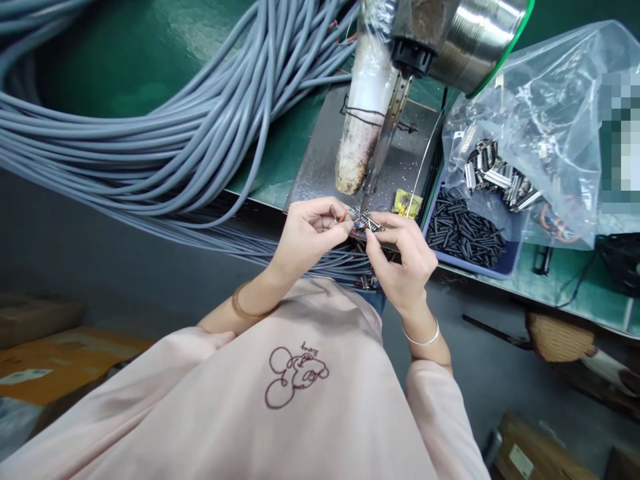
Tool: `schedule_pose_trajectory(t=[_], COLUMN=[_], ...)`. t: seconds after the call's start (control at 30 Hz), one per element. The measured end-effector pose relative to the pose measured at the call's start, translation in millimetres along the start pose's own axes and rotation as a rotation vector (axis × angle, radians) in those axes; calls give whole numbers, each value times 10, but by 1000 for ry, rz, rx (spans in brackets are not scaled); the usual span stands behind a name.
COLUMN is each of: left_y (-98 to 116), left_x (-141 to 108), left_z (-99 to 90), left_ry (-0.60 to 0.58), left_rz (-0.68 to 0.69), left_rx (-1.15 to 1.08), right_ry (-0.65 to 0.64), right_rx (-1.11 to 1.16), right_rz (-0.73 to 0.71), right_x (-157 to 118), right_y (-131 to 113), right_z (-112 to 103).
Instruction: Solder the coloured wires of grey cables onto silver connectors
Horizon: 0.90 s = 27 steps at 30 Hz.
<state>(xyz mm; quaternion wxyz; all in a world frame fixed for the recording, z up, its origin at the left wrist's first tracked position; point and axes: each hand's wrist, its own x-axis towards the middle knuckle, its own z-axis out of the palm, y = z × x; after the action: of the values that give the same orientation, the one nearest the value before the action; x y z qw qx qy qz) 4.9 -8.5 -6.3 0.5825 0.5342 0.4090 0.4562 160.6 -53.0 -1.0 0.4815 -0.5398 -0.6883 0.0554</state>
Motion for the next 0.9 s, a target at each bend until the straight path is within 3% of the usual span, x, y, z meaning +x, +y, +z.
schedule_pose_trajectory(t=[0.5,0.9], left_y=[38,-5], left_x=[-5,-60], left_z=[-11,-13], left_ry=[11,-48], left_rz=[-22,-73], left_rx=[-24,-43], right_ry=[-12,6], right_rx=[-88,-157], right_rz=[-37,-183], right_x=[44,-92], right_y=[-15,59], right_z=[1,10])
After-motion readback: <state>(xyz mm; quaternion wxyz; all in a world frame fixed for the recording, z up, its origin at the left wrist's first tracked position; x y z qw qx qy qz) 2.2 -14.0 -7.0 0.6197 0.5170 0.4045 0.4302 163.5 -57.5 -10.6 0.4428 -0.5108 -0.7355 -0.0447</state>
